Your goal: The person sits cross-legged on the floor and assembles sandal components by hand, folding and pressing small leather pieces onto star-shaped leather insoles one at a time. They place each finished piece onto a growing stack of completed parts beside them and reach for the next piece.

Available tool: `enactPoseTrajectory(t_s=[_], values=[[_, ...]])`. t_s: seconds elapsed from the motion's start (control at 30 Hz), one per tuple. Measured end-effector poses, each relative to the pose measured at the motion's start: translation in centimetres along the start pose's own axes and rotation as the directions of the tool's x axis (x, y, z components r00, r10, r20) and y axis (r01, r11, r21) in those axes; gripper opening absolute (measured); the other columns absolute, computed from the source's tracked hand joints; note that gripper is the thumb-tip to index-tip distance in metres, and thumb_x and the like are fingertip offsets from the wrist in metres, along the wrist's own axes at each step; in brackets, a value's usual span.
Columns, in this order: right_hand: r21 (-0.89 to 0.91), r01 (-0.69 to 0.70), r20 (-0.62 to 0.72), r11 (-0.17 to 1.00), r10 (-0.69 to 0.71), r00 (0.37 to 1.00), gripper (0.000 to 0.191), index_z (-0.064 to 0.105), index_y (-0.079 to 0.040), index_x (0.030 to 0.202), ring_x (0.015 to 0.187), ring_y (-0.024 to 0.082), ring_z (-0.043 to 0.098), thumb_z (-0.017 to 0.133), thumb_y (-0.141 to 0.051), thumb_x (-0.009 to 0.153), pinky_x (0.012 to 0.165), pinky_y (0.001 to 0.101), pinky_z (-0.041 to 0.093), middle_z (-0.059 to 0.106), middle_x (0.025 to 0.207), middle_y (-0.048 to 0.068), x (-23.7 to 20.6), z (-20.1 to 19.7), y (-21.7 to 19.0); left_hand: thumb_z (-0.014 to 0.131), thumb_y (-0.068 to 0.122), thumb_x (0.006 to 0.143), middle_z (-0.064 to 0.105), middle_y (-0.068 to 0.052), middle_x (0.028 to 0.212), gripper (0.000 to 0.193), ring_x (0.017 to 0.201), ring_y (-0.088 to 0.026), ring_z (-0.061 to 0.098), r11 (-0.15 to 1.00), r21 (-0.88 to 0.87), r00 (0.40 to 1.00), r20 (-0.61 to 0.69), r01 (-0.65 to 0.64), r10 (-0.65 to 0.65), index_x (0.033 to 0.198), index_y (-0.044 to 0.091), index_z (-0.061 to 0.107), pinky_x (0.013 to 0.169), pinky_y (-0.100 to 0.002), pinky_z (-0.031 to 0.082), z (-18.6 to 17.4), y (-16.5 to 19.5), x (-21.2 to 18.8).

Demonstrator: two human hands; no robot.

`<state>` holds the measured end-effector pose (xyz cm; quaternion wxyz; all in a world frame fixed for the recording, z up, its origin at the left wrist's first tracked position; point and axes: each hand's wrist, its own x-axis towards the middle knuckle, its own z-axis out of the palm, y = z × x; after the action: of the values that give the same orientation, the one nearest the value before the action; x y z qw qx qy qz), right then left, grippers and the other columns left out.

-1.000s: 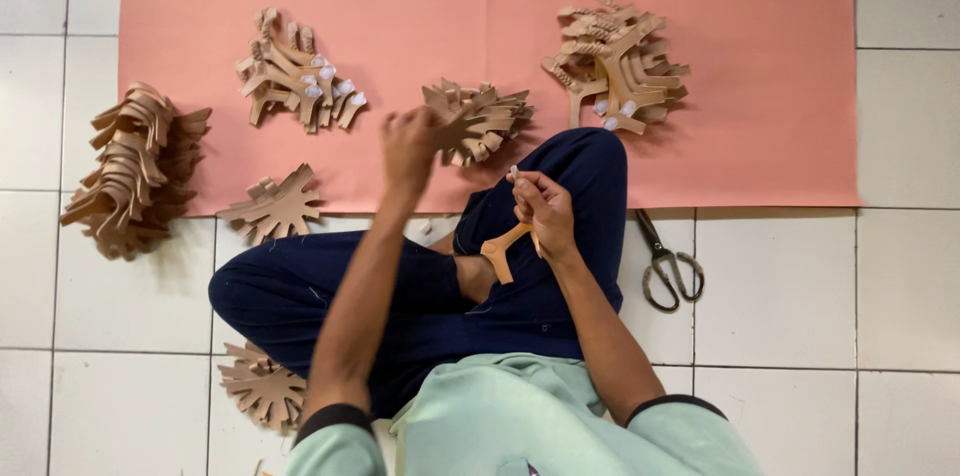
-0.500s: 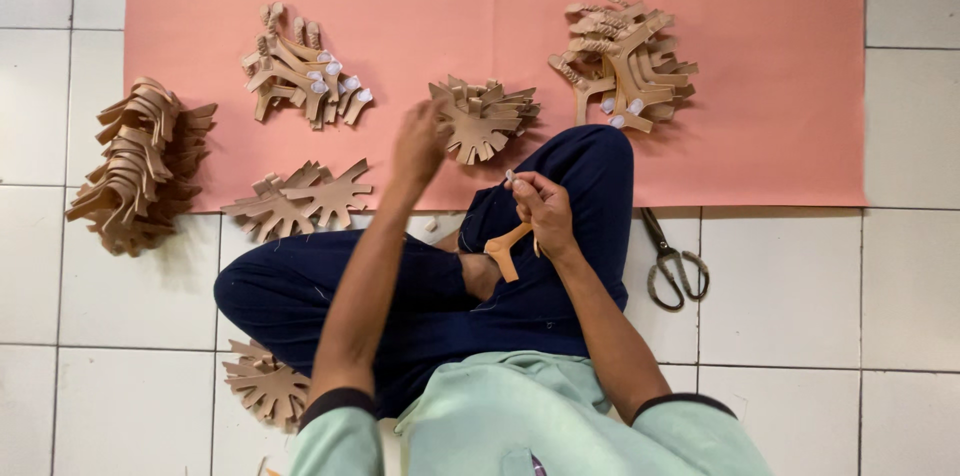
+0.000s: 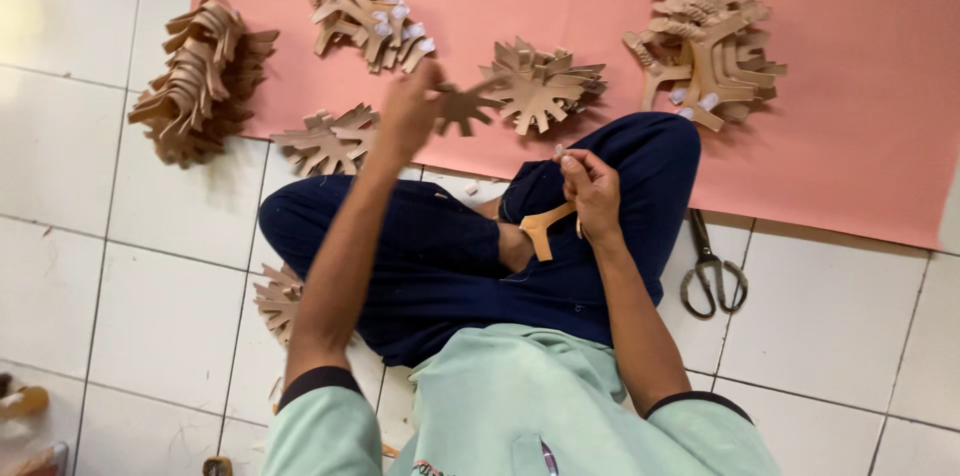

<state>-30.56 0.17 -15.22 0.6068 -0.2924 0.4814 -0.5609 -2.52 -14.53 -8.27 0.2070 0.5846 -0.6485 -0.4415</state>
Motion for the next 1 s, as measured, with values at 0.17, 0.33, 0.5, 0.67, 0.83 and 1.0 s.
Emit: enactPoseTrajectory(t_s=[0.17, 0.33, 0.5, 0.67, 0.83, 1.0], values=[[-0.017, 0.025, -0.002, 1.0, -0.025, 1.0, 0.019, 0.069, 0.002, 0.107, 0.055, 0.0, 0.04, 0.064, -0.016, 0.103, 0.047, 0.0183, 0.03, 0.053, 0.076, -0.006, 0.1, 0.9, -0.2, 0.087, 0.021, 0.074, 0.064, -0.027, 0.114, 0.066, 0.106, -0.043, 0.061, 0.793, 0.602, 0.934, -0.221, -0.095, 0.28, 0.125, -0.005, 0.054, 0.089, -0.052, 0.047, -6.5, -2.9, -2.5], [0.015, 0.03, -0.012, 0.999, -0.03, 0.999, 0.019, 0.07, 0.002, 0.108, 0.055, 0.001, 0.039, 0.064, -0.016, 0.103, 0.047, 0.0184, 0.031, 0.053, 0.074, -0.005, -0.1, 1.1, -0.3, 0.078, 0.018, 0.09, 0.063, -0.019, 0.124, 0.043, 0.116, -0.039, 0.059, 0.839, 0.437, 0.889, -0.162, -0.325, 0.428, 0.127, 0.005, 0.06, 0.099, -0.048, 0.048, 1.2, 0.1, 1.8], [0.098, 0.034, -0.008, 0.995, -0.033, 0.999, 0.019, 0.07, 0.002, 0.109, 0.057, 0.001, 0.04, 0.065, -0.016, 0.102, 0.048, 0.0185, 0.032, 0.052, 0.075, -0.006, -0.8, 1.1, -1.2, 0.07, 0.013, 0.091, 0.062, -0.018, 0.124, 0.041, 0.118, -0.039, 0.059, 0.79, 0.447, 0.871, -0.049, -0.419, 0.489, 0.13, 0.007, 0.059, 0.1, -0.047, 0.048, 10.1, 4.9, 5.1], [0.089, 0.056, -0.009, 0.994, -0.056, 0.998, 0.021, 0.07, 0.002, 0.109, 0.058, 0.001, 0.039, 0.065, -0.017, 0.103, 0.05, 0.0187, 0.032, 0.051, 0.075, -0.006, -1.0, 1.6, -1.9, 0.061, 0.01, 0.098, 0.062, -0.016, 0.131, 0.042, 0.118, -0.038, 0.061, 0.77, 0.538, 0.832, -0.206, -0.343, 0.515, 0.138, 0.003, 0.054, 0.098, -0.049, 0.049, 13.0, 5.8, 4.3], [0.112, 0.054, -0.009, 0.992, -0.053, 0.999, 0.019, 0.069, 0.001, 0.107, 0.057, 0.002, 0.039, 0.066, -0.017, 0.102, 0.049, 0.0193, 0.031, 0.051, 0.074, -0.006, -1.0, 1.3, -1.7, 0.064, 0.012, 0.089, 0.07, -0.014, 0.119, 0.025, 0.122, -0.029, 0.066, 0.654, 0.637, 0.706, -0.235, -0.408, 0.668, 0.113, 0.009, 0.06, 0.105, -0.062, 0.038, 11.9, 5.3, 2.0], [0.259, 0.097, -0.069, 0.961, -0.082, 0.994, 0.019, 0.068, 0.0, 0.105, 0.057, 0.002, 0.04, 0.063, -0.019, 0.103, 0.048, 0.019, 0.032, 0.05, 0.072, -0.005, -0.4, 0.6, -2.5, 0.071, 0.006, 0.096, 0.077, -0.014, 0.105, 0.023, 0.101, -0.029, 0.074, 0.873, 0.103, 0.857, -0.166, -0.477, 0.488, 0.119, 0.007, 0.067, 0.095, -0.044, 0.055, 6.3, 4.5, -3.7]])
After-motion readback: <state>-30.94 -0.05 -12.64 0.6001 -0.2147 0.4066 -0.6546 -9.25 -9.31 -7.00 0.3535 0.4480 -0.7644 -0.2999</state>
